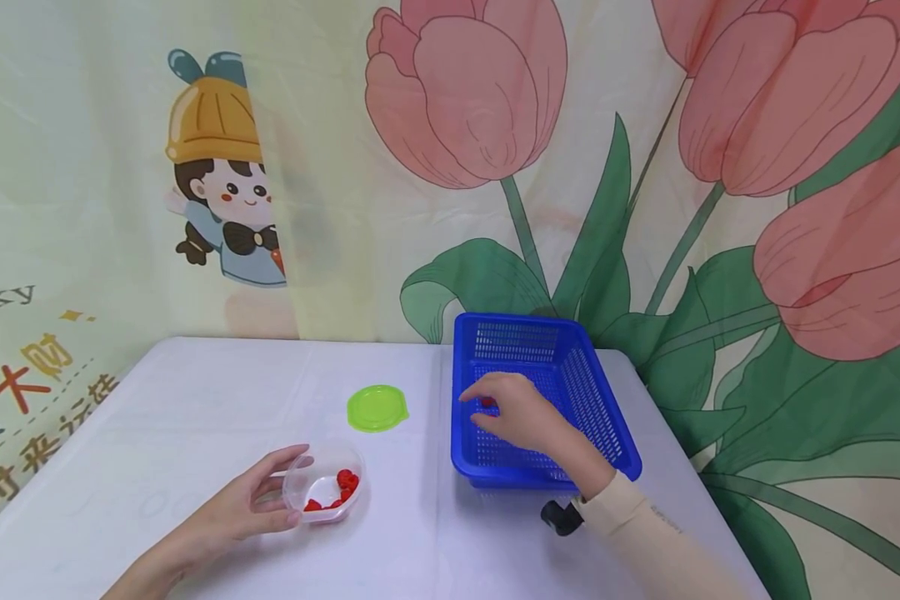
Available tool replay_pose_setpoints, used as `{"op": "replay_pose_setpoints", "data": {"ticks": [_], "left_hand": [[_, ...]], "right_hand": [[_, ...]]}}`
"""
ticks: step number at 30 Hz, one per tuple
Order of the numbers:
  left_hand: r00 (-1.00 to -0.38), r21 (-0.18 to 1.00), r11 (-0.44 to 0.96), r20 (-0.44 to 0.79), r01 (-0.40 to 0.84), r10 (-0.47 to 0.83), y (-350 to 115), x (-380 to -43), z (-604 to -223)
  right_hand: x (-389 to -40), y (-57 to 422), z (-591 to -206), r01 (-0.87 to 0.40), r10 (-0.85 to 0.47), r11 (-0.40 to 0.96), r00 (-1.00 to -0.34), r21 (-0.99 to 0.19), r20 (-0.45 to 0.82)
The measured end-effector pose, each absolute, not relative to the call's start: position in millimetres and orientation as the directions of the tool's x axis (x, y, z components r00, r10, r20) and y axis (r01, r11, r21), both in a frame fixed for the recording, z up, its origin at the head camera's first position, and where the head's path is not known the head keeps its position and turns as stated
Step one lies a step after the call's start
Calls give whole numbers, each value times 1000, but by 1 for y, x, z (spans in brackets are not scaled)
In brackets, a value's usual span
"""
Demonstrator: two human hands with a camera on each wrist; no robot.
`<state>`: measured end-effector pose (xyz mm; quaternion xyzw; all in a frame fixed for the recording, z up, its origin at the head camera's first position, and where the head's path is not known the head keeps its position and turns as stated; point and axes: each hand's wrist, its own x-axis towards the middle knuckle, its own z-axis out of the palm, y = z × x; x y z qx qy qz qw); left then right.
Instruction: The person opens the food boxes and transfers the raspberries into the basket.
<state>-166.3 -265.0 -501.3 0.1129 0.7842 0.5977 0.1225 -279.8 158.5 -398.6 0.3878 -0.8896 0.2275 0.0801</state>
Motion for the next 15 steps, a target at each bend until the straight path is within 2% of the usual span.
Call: {"op": "replay_pose_setpoints", "data": {"ticks": [9,15], "left_hand": [[-943,964,265,-57,34,327,-265,-167,-501],[-944,963,265,-47,43,327,-265,-169,-502]], "right_hand": [[-259,115,-388,-753,-708,526,-645,-394,288],[-253,89,-383,-741,-729,532,-647,-409,224]]}}
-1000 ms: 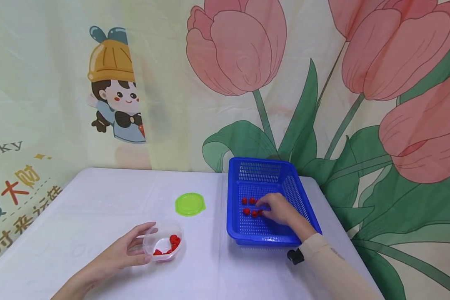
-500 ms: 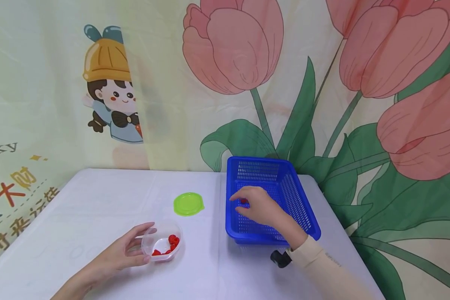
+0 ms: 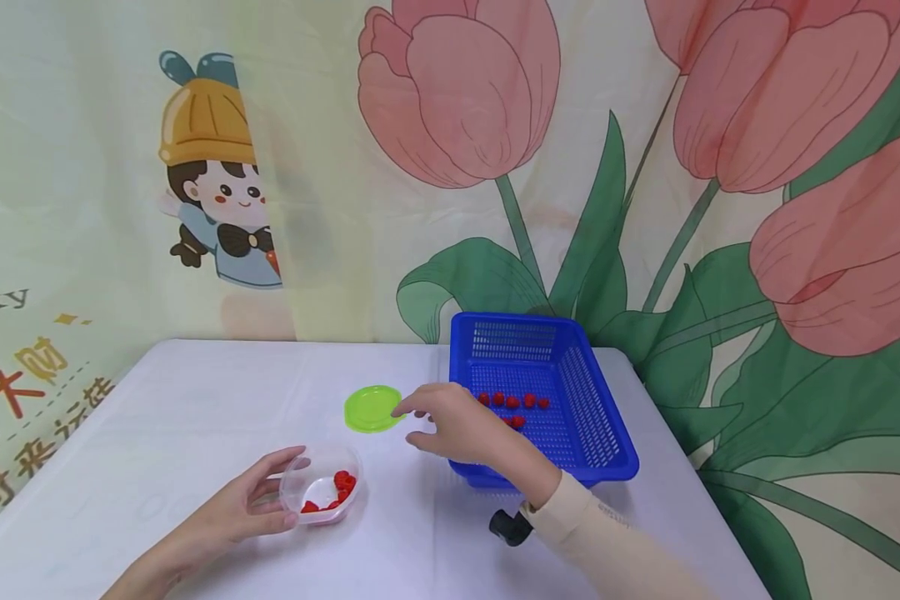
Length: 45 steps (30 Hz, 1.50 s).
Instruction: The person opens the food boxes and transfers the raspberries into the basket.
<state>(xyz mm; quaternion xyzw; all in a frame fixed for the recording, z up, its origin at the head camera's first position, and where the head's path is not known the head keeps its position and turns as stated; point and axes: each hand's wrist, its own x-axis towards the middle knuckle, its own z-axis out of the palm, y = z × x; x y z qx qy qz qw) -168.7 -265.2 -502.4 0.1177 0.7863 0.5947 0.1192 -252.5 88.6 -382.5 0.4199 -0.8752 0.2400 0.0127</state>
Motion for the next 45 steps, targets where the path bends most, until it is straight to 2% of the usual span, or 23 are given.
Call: {"op": "replay_pose_setpoints", "data": {"ticks": [4,11,14,22,35,45], "left_hand": [[-943,965,256,-29,61,332,-266,-169,-503],[-939,968,247,-36,53,342,-266,-169,-504],[-939,968,245,-40,48,342,-266,-168,-504],[-938,970,240,-46,41,343,-265,-168,-504],[-937,972,234,-63,21,344,-266,-169,-503],[-936,971,240,-62,24,346,-266,-168,-500]], "right_hand": [[-251,72,-380,-756,-766,522,-619,-395,174],[-252,47,-380,-830,-858,449,-503,-331,100],[-251,37,-381,-845,-878,428,-473,-319,74],[-248,15,-393,-852,-899,406,-438,-330,26],[-249,-7,-409,-834,-906,403,-422,-378,-35],[-250,-20,-412,-827,-892,443,-444,-345,-82]]}}
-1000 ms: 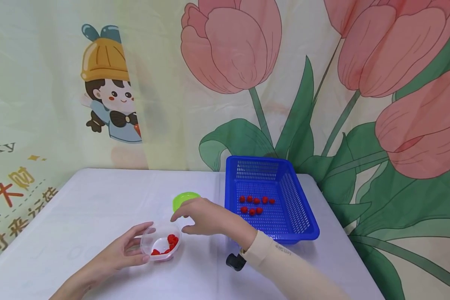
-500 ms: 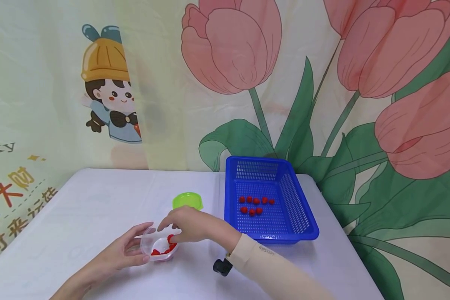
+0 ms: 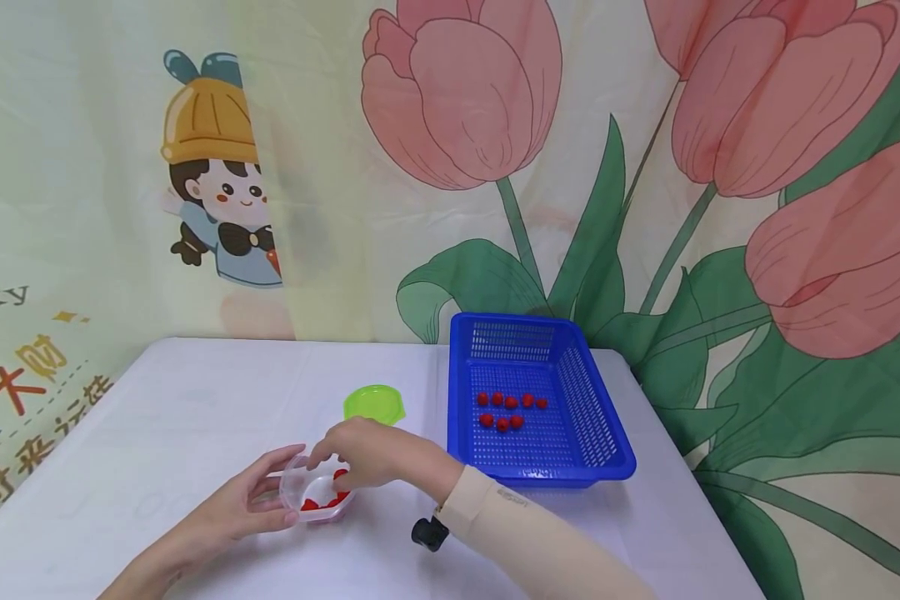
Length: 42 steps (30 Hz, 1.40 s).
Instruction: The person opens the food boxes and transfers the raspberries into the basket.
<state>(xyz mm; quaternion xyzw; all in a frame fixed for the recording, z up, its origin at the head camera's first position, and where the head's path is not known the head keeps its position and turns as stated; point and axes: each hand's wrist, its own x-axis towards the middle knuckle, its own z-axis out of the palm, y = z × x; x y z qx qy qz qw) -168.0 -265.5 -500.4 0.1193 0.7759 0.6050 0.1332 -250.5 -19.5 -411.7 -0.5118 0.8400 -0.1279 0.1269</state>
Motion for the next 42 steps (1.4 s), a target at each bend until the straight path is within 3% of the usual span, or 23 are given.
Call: {"op": "replay_pose_setpoints", "data": {"ticks": [7,19,42], "left_hand": [[-938,967,254,-65,25,339,-266,-168,-499],[-932,969,243,-41,51,360,-268,-166,-500],[-932,974,219,-26,58,362,-266,-166,-501]], "right_hand": [[-249,-24,-410,-829,-892,448,-439,-333,-109],[-252,-30,-417,-861,-933,358,-343,-361,-107],[-253,-43,-429,-855,-927,375,-349,-358,-135]]}}
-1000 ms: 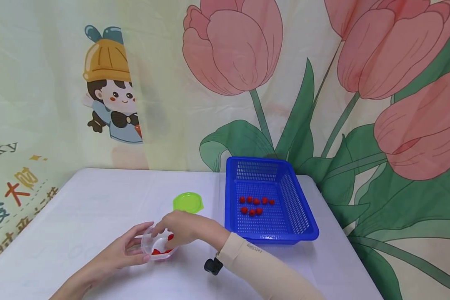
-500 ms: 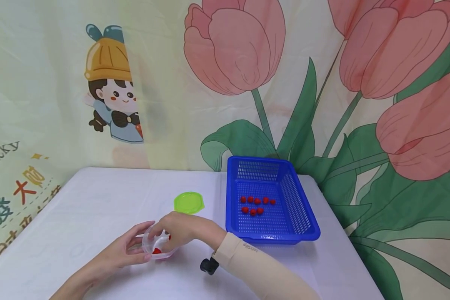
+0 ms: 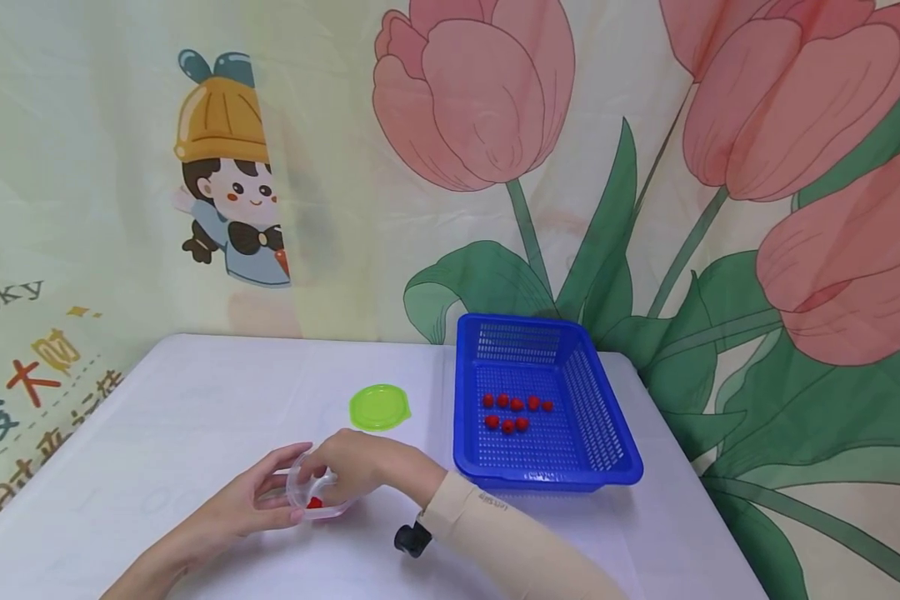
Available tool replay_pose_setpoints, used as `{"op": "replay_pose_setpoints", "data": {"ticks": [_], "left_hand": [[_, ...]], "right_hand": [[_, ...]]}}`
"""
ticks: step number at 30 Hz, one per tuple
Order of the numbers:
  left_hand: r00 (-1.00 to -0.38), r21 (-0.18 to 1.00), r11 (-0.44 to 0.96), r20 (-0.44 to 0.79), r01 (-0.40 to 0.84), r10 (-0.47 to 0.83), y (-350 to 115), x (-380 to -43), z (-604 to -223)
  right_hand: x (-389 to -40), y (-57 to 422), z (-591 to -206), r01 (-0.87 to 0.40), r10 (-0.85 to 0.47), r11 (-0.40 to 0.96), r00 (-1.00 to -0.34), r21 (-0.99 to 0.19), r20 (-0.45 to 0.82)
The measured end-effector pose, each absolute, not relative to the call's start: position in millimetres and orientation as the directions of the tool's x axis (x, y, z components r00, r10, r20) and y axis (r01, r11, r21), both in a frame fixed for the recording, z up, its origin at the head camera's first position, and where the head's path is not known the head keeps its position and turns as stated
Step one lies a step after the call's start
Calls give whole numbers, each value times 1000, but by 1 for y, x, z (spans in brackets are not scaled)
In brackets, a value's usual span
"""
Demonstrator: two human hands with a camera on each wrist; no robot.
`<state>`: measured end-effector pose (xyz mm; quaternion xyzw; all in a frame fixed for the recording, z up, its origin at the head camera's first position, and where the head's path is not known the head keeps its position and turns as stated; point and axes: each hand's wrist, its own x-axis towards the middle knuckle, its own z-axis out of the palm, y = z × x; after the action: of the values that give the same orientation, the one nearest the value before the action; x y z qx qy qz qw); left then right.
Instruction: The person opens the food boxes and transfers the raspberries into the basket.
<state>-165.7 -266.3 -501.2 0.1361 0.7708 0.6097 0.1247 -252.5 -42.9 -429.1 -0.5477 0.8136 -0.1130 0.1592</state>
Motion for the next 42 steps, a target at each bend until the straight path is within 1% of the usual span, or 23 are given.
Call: {"op": "replay_pose_setpoints", "data": {"ticks": [8,12,15,21,28,36,42], "left_hand": [[-933,975,219,-44,38,358,-265,-164,-501],[-933,974,224,-43,40,356,-264,-164,-501],[-933,973,227,-40,45,359,-264,-163,-500],[-930,973,225,-32,54,365,-264,-164,-499],[-932,971,238,-54,35,358,-265,-163,-499],[-934,971,238,-52,36,354,-264,-164,-499],[-932,973,230,-57,29,357,-264,-164,-500]], "right_hand": [[-254,-37,-434,-843,-935,350,-341,-408,-97],[-254,-36,-435,-851,-936,348,-343,-395,-86],[-252,-38,-433,-861,-934,354,-343,-365,-96],[-248,-43,-429,-862,-921,390,-366,-323,-132],[-247,-45,-431,-851,-919,393,-369,-348,-135],[-250,-41,-434,-832,-911,411,-388,-373,-137],[-253,-42,-436,-834,-918,396,-367,-383,-150]]}}
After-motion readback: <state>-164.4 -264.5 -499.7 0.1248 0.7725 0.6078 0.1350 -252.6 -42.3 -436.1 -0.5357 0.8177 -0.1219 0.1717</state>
